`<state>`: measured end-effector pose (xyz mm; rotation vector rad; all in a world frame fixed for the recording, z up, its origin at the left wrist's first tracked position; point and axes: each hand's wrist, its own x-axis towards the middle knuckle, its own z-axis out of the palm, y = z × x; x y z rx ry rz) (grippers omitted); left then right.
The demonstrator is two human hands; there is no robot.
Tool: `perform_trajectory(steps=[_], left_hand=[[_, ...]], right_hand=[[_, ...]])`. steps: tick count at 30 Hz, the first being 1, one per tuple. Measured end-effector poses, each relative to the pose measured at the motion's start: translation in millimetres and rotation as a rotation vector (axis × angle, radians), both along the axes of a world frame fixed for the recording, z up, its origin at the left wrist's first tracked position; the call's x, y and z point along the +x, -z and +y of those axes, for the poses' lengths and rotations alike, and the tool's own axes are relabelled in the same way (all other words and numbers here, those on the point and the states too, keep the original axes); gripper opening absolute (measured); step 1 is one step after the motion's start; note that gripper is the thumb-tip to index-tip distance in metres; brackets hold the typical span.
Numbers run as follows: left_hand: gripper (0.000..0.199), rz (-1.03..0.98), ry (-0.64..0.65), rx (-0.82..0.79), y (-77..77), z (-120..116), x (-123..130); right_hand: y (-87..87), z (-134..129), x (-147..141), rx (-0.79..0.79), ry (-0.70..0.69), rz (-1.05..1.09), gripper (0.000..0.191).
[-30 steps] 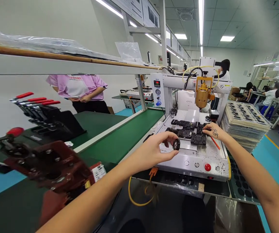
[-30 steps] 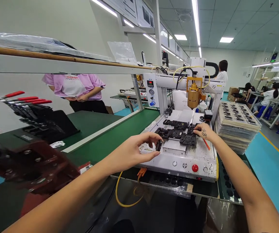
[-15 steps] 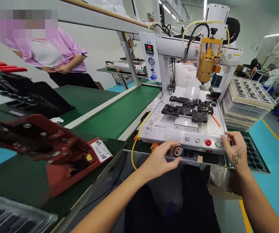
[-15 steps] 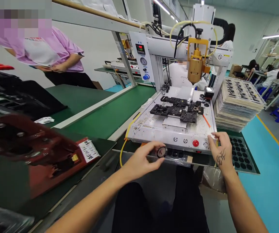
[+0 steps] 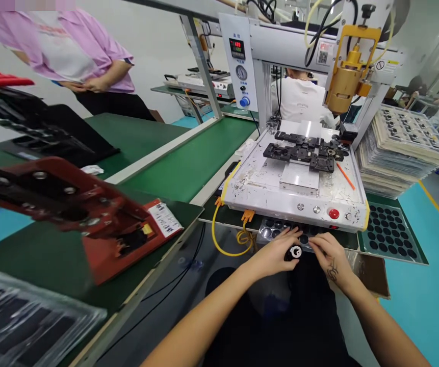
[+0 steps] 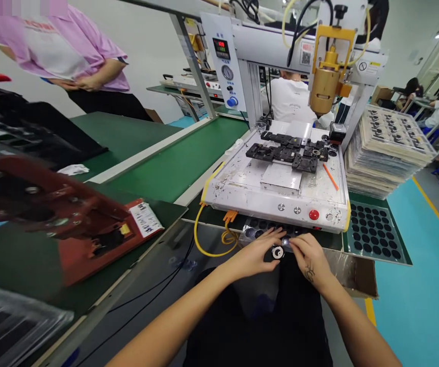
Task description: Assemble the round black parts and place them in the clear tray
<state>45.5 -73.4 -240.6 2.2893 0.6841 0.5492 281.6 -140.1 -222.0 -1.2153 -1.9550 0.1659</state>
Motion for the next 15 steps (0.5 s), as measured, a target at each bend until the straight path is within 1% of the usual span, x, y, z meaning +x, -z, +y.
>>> perform_trajectory(steps=[2, 4, 8, 11, 15], left_hand=[[0.042, -0.004, -0.019, 0.012, 0.1, -6, 0], [0.039, -0.012, -0.045, 0.012, 0.1, -8, 1], [0.04, -0.01, -0.068, 0.004, 1.2, -7, 4], [0.04, -0.005, -0.069, 0.002, 1.1, -6, 6], [0.038, 0.016, -0.023, -0.006, -3.2, -2, 4]], right_hand=[[12.8, 9, -6, -0.03, 0.0, -0.039, 0.02], [21.2, 17, -8, -0.051, 0.009, -0.09, 0.024], [28.7, 20, -5, -0.073, 0.001, -0.184, 0.032], [38.0, 18, -2, -0.048, -0.022, -0.212, 0.033], [60.1, 16, 3, 0.03, -0.062, -0.208, 0.034]])
